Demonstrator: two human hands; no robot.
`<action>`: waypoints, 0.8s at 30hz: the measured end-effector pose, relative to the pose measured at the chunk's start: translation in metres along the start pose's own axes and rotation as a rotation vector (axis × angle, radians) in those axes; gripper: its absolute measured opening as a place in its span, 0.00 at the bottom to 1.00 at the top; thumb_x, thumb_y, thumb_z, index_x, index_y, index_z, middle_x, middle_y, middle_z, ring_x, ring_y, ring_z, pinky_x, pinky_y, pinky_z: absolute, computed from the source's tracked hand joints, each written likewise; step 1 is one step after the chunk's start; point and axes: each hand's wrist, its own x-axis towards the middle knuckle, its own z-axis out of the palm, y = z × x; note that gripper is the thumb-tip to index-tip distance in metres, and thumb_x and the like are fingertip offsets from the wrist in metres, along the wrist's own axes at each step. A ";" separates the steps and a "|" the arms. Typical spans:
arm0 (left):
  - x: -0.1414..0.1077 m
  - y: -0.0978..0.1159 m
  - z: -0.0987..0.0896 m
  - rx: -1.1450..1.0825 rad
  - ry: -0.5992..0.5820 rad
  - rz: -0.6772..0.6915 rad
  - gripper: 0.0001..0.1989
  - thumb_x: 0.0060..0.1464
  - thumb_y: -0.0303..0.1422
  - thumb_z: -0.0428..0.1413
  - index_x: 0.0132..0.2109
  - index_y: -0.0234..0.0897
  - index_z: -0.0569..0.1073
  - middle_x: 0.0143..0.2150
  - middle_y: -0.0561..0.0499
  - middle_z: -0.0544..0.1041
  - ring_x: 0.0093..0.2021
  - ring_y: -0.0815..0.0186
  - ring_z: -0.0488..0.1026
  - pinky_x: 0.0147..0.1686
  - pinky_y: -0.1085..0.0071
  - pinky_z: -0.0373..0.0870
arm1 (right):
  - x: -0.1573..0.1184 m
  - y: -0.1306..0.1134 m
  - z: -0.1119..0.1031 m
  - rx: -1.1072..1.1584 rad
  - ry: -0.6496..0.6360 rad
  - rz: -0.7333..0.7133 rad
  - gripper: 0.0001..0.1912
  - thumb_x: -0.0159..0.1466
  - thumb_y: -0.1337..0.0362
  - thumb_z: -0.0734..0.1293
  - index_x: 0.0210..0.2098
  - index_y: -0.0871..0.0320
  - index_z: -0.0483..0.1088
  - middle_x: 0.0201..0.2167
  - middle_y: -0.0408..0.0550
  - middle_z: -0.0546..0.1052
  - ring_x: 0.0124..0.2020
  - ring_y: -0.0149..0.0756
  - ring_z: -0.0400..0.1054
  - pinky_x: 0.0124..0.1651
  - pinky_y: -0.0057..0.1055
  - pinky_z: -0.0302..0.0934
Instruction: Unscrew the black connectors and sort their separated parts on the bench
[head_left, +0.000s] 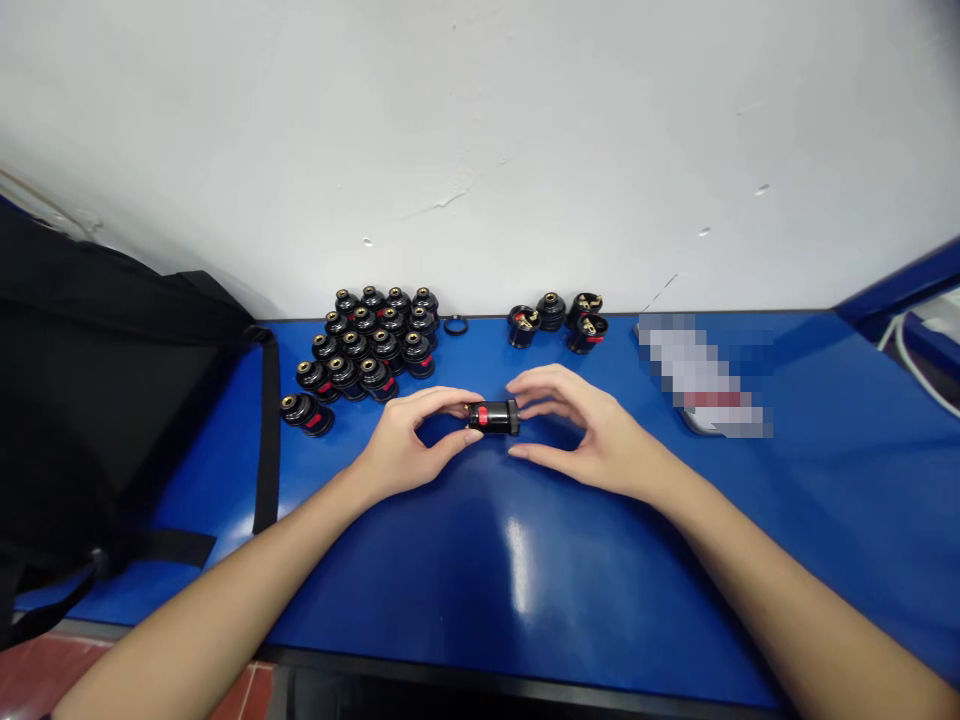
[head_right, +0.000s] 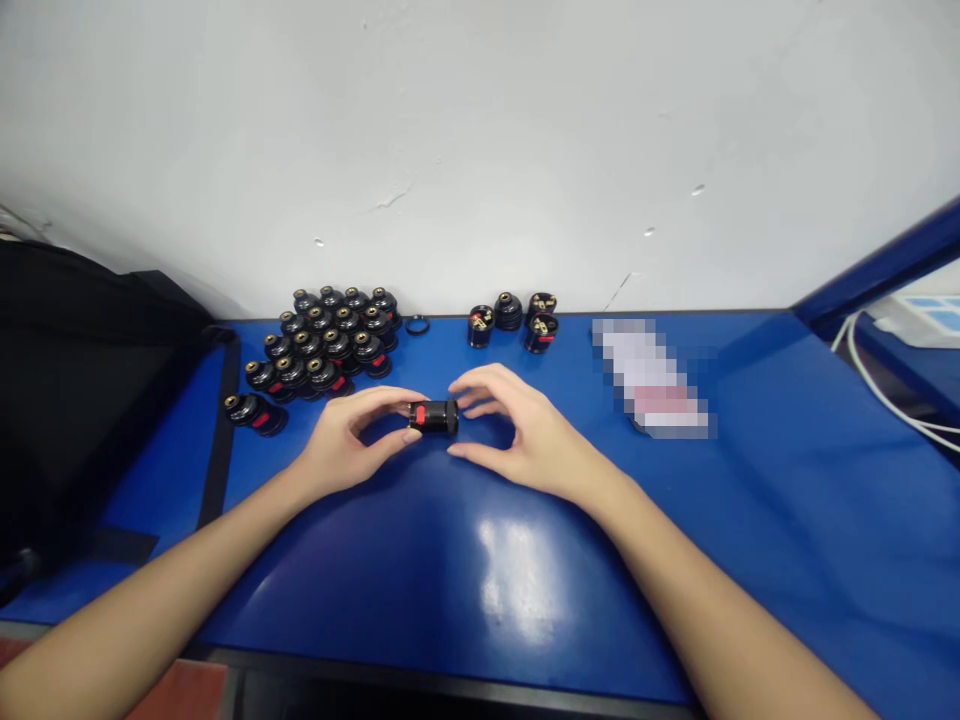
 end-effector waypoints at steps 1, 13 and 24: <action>0.000 0.000 0.000 0.006 -0.002 0.002 0.15 0.61 0.32 0.67 0.55 0.38 0.80 0.49 0.45 0.86 0.45 0.62 0.84 0.52 0.64 0.83 | 0.000 0.000 -0.002 -0.003 -0.022 -0.028 0.25 0.62 0.54 0.78 0.56 0.52 0.73 0.54 0.55 0.78 0.51 0.46 0.79 0.56 0.46 0.78; 0.000 0.000 0.000 0.002 -0.001 0.014 0.16 0.61 0.32 0.67 0.55 0.38 0.80 0.49 0.45 0.86 0.46 0.62 0.85 0.52 0.65 0.82 | -0.001 -0.004 0.008 0.039 -0.095 0.319 0.25 0.69 0.40 0.68 0.46 0.57 0.74 0.31 0.49 0.82 0.23 0.35 0.76 0.23 0.30 0.71; -0.002 0.001 -0.001 0.033 -0.046 0.108 0.17 0.61 0.31 0.68 0.56 0.38 0.80 0.53 0.43 0.85 0.52 0.60 0.84 0.57 0.64 0.80 | -0.001 -0.011 0.013 0.111 -0.159 0.430 0.29 0.75 0.40 0.59 0.35 0.58 0.73 0.19 0.46 0.77 0.13 0.28 0.65 0.15 0.25 0.60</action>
